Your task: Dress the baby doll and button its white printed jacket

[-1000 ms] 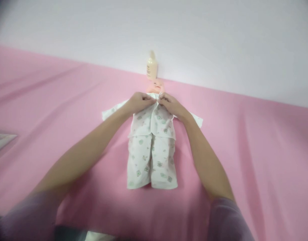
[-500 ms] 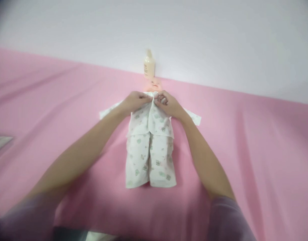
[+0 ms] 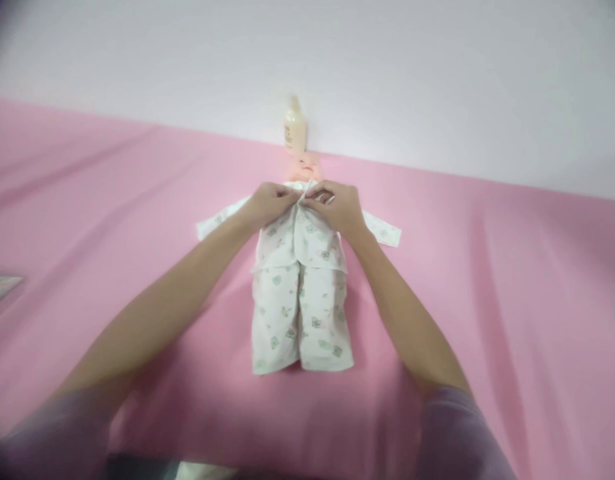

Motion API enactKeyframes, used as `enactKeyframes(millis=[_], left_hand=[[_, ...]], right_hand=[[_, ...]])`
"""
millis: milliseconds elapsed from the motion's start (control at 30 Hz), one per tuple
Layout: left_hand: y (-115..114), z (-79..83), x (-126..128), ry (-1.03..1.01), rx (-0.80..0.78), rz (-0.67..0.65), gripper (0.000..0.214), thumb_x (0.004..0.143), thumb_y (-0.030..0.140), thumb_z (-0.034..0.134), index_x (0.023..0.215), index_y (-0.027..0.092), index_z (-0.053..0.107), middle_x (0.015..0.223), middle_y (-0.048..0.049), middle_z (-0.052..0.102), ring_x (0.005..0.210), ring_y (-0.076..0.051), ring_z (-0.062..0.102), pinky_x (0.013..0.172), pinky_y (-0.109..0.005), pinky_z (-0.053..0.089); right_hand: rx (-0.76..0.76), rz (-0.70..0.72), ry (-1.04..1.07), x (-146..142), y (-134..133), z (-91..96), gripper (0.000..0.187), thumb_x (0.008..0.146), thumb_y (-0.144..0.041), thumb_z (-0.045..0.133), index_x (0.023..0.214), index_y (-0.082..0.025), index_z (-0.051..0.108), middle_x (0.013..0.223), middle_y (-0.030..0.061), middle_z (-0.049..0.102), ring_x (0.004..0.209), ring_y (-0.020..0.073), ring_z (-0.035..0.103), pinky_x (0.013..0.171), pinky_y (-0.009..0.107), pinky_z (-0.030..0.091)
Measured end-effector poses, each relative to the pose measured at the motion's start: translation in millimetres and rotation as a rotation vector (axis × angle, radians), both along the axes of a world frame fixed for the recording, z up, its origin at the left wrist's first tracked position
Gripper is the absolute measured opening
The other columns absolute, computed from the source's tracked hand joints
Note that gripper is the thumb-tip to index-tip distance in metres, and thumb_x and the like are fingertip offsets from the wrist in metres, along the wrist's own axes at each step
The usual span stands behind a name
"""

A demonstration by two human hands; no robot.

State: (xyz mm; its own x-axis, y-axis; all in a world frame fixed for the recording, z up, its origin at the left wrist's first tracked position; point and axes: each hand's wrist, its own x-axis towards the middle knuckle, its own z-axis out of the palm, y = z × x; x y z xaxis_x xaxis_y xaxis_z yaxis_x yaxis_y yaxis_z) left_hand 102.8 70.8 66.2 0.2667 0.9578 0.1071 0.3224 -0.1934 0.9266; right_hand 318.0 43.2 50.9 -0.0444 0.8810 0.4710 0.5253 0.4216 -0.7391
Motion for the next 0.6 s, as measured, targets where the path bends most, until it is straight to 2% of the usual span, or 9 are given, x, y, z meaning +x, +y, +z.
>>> enactKeyframes(millis=[167, 300, 467, 600], left_hand=[[0, -1.3, -5, -0.006, -0.012, -0.041, 0.036, 0.101, 0.039, 0.078, 0.071, 0.017, 0.076, 0.070, -0.0008, 0.063, 0.069, -0.014, 0.055, 0.066, -0.026, 0.041], [-2, 2.7, -8, -0.010, 0.009, -0.070, 0.018, 0.098, 0.033, 0.080, 0.092, 0.017, 0.088, 0.094, -0.0049, 0.082, 0.086, -0.017, 0.069, 0.078, -0.025, 0.049], [-3, 9.3, -14, 0.044, -0.009, -0.095, 0.022, 0.098, 0.038, 0.083, 0.103, 0.017, 0.089, 0.109, -0.0085, 0.086, 0.097, -0.020, 0.073, 0.083, -0.025, 0.052], [0, 11.3, -20, 0.085, 0.025, -0.093, 0.023, 0.093, 0.033, 0.087, 0.111, 0.018, 0.088, 0.119, -0.0103, 0.085, 0.101, -0.021, 0.074, 0.083, -0.025, 0.053]], right_hand=[[0.028, -0.027, -0.093, -3, -4, -2.5, 0.035, 0.091, -0.060, 0.095, 0.097, -0.027, 0.084, 0.102, 0.0074, 0.085, 0.079, 0.0242, 0.070, 0.082, 0.043, 0.062], [0.062, -0.011, -0.101, -3, -5, -5.1, 0.033, 0.092, -0.058, 0.094, 0.098, -0.027, 0.083, 0.107, 0.0080, 0.085, 0.078, 0.0228, 0.069, 0.083, 0.042, 0.061], [0.064, 0.046, -0.043, 1, -2, -7.8, 0.029, 0.093, -0.053, 0.093, 0.100, -0.026, 0.086, 0.107, 0.0070, 0.086, 0.075, 0.0202, 0.066, 0.079, 0.041, 0.060], [-0.062, 0.070, 0.054, 5, -1, -8.1, 0.032, 0.090, -0.052, 0.092, 0.108, -0.025, 0.089, 0.096, 0.0055, 0.082, 0.079, 0.0195, 0.066, 0.076, 0.036, 0.058]])
